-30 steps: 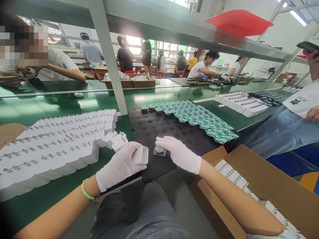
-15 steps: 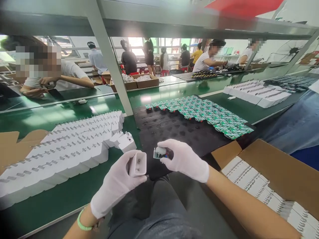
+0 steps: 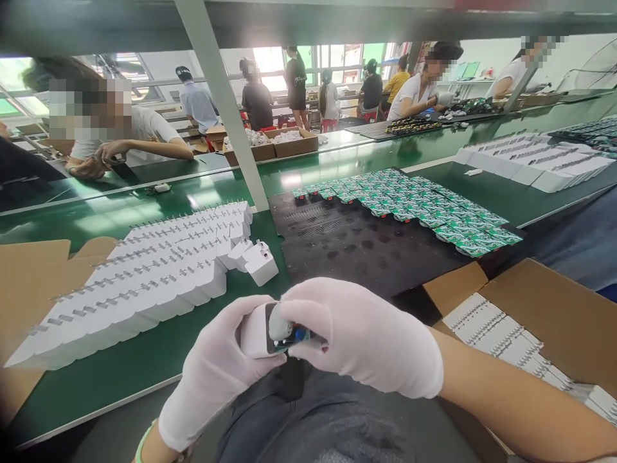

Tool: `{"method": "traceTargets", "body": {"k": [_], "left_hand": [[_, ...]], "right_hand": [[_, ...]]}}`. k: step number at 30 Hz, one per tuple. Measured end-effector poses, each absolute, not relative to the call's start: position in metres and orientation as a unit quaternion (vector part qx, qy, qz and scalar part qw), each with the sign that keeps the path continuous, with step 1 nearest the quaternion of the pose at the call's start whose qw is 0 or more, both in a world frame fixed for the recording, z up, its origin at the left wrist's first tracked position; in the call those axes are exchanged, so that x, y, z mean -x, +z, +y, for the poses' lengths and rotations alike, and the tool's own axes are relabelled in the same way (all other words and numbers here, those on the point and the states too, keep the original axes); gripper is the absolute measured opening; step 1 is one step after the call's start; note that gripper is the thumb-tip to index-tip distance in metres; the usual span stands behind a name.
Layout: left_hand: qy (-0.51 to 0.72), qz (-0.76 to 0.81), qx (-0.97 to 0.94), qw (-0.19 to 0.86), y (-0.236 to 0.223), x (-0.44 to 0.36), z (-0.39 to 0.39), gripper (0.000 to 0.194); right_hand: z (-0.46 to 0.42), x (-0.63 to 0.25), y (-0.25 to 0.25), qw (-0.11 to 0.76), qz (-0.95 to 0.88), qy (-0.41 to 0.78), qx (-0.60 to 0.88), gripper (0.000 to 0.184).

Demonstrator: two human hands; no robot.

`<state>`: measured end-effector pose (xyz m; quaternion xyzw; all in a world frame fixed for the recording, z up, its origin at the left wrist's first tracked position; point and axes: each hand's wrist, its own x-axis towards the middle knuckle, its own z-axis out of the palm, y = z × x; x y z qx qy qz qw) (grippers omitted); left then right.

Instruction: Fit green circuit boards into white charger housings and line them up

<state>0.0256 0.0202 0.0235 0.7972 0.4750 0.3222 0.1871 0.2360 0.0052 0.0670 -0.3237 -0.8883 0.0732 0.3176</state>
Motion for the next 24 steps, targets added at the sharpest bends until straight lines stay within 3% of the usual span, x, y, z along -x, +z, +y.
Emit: {"method": "traceTargets", "body": {"k": [4,10,14,24], "left_hand": [[0.355,0.454,-0.806,0.134,0.0241,-0.0233,0.0164,0.053],[0.343,0.449,-0.804,0.185,0.0286,-0.0178,0.0143,0.056],[0.337,0.456,-0.807,0.168,0.0290,-0.0175,0.0118,0.050],[0.330,0.455,-0.815,0.141,0.0332,-0.0200,0.0092,0.048]], "right_hand": [[0.0042,-0.2339,0.0704,0.258,-0.912,0.064,0.312,0.010],[0.0006,-0.2342,0.0671,0.311,-0.907,0.050,0.279,0.016],[-0.0010,-0.2351,0.0649,0.289,-0.916,0.050,0.276,0.018],[-0.0002,-0.2348,0.0655,0.336,-0.910,0.025,0.241,0.020]]}}
